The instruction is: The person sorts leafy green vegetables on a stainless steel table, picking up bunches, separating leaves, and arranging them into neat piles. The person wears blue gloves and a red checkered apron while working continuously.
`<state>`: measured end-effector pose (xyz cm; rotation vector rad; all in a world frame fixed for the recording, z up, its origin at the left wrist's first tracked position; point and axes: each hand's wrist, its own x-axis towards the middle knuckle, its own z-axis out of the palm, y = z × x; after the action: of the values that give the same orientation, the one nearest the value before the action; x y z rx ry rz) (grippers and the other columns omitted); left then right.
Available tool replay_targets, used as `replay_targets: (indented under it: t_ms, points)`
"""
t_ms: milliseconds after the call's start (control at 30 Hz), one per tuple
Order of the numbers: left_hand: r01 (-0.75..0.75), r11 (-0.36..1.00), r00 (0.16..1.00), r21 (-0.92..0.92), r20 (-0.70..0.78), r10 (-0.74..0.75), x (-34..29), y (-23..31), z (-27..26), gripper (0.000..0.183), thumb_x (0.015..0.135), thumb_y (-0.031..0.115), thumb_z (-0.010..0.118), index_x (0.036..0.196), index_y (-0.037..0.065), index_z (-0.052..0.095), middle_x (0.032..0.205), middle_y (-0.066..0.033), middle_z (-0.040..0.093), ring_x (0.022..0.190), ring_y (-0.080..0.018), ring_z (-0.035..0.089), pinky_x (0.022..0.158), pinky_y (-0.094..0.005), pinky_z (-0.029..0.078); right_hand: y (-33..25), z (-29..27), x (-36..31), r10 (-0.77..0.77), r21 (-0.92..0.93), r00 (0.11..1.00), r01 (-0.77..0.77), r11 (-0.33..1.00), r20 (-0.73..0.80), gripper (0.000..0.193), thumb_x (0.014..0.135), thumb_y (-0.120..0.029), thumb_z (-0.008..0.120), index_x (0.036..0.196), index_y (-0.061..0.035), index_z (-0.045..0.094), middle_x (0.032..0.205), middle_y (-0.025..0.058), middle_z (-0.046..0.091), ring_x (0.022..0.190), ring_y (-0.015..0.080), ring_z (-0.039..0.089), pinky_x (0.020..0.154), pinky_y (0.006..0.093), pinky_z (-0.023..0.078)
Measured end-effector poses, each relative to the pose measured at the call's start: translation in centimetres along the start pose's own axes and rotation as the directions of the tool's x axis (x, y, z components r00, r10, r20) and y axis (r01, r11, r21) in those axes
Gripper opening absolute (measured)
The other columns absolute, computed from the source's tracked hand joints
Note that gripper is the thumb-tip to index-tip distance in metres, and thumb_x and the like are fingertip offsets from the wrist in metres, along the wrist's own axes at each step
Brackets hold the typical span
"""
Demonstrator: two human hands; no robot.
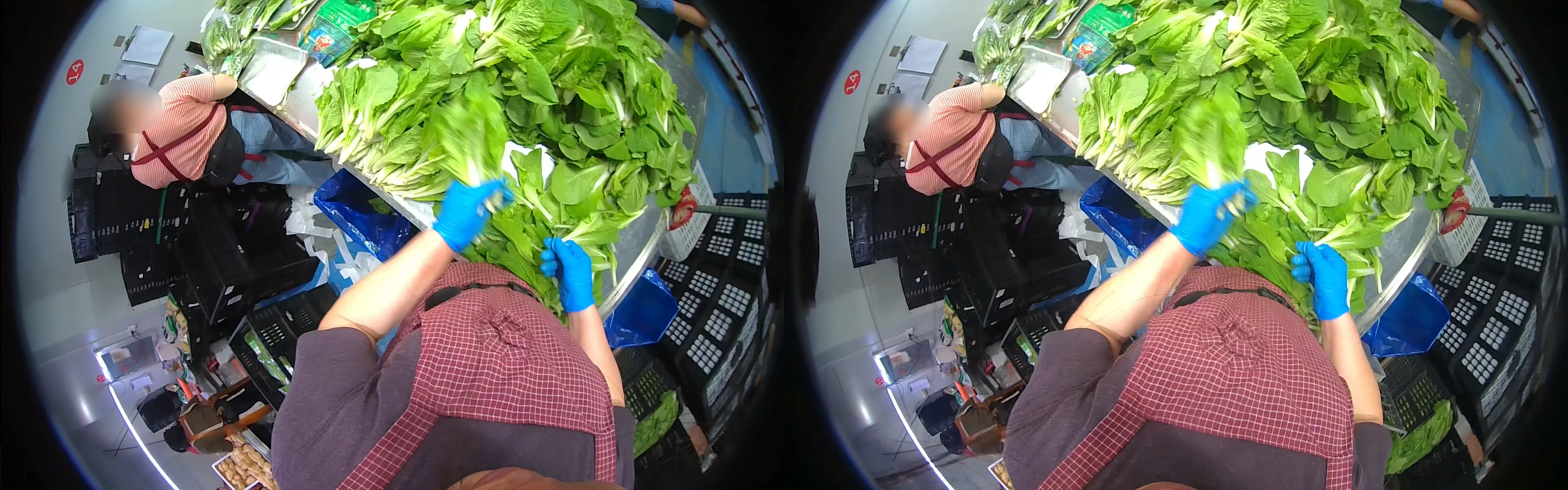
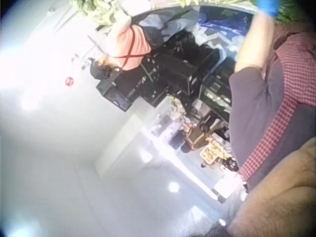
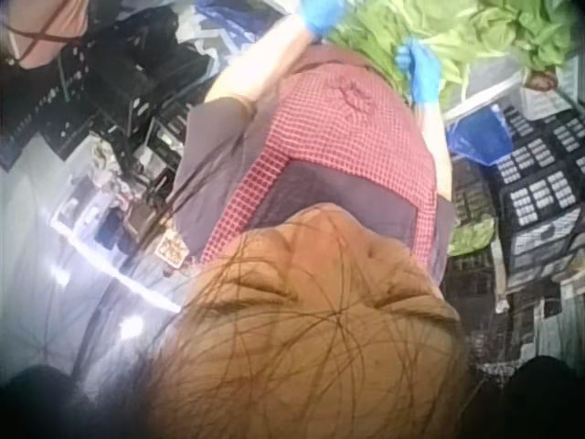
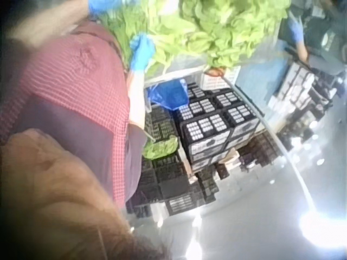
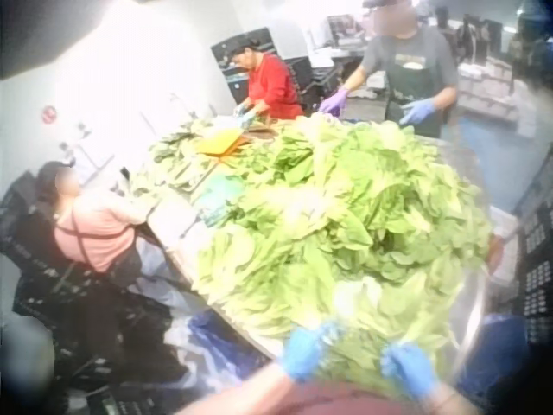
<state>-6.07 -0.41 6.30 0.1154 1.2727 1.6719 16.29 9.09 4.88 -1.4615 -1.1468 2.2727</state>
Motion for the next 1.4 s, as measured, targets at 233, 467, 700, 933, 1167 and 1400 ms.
replay_targets:
  t_ms: [233, 467, 700, 933, 1167, 1400]
  points:
    - [-0.186, 0.473, 0.778, 0.862, -0.164, 0.606, 10.0, 13.9, -17.0, 0.026, 0.076, 0.021, 0.069, 0.086, -0.003, 0.064, 0.082, -0.0072, 0.065, 0.074, -0.0164, 0.057, 0.067, -0.0348, 0.047, -2.6, -3.0, -1.7, 0.051, -0.310, 0.997, -0.031, 0.950, 0.059, 0.024, 0.086, -0.028, 0.060, 0.093, -0.0056, 0.064, 0.075, 0.0042, 0.064, 0.054, 0.0087, 0.056, 0.049, 0.0210, 0.043]
    - [0.044, 0.208, 0.915, 0.977, -0.122, 0.384, 14.9, 14.2, -24.8, 0.081, 0.076, 0.039, 0.067, 0.133, -0.007, 0.032, 0.129, -0.0260, 0.044, 0.118, -0.0330, 0.045, 0.097, -0.0378, 0.036, -7.9, -5.5, 1.2, -0.134, -0.375, 0.988, 0.096, 0.922, -0.077, 0.026, 0.084, -0.026, 0.061, 0.097, -0.0029, 0.063, 0.077, 0.0056, 0.064, 0.054, 0.0087, 0.056, 0.047, 0.0218, 0.042]
    - [-0.013, 0.179, 0.861, 0.984, -0.080, 0.503, 13.6, 14.4, -21.7, 0.077, 0.079, 0.036, 0.066, 0.134, -0.006, 0.030, 0.132, -0.0262, 0.040, 0.122, -0.0332, 0.041, 0.099, -0.0374, 0.033, -7.6, -11.5, 10.9, -0.694, -0.766, 0.667, 0.289, 0.574, -0.269, 0.022, 0.082, -0.018, 0.060, 0.101, -0.0086, 0.062, 0.087, 0.0069, 0.063, 0.069, 0.0188, 0.058, 0.061, 0.0324, 0.047]
    - [-0.170, -0.028, 0.629, 0.985, 0.130, 0.766, 8.7, 12.9, -15.2, 0.048, 0.081, 0.020, 0.065, 0.121, -0.002, 0.049, 0.116, -0.0186, 0.054, 0.109, -0.0290, 0.050, 0.095, -0.0366, 0.037, -7.3, -6.9, 14.3, -0.643, -0.872, 0.633, 0.111, -0.476, 0.432, 0.037, 0.073, -0.009, 0.055, 0.108, -0.0201, 0.059, 0.102, 0.0068, 0.057, 0.093, 0.0273, 0.053, 0.071, 0.0388, 0.045]
    - [-0.403, 0.066, 0.624, 0.913, 0.221, 0.750, 3.4, 8.1, -7.5, 0.039, 0.080, 0.007, 0.063, 0.117, 0.002, 0.053, 0.114, -0.0119, 0.055, 0.105, -0.0246, 0.051, 0.094, -0.0349, 0.037, -10.1, -8.5, 14.6, -0.792, -0.944, 0.529, 0.280, -0.176, 0.305, 0.021, 0.068, -0.016, 0.060, 0.089, -0.0167, 0.065, 0.082, 0.0092, 0.059, 0.079, 0.0288, 0.055, 0.068, 0.0390, 0.044]
    - [-0.415, 0.575, 0.904, 0.705, 0.247, 0.350, 0.8, -0.6, 1.1, 0.032, 0.080, 0.005, 0.063, 0.112, 0.007, 0.059, 0.102, -0.0062, 0.059, 0.083, -0.0127, 0.056, 0.074, -0.0247, 0.046, -10.7, -4.2, 7.3, -0.558, -0.226, 0.828, 0.534, 0.814, -0.052, 0.027, 0.077, -0.019, 0.066, 0.094, 0.0013, 0.063, 0.083, 0.0063, 0.064, 0.066, 0.0126, 0.056, 0.059, 0.0264, 0.044]
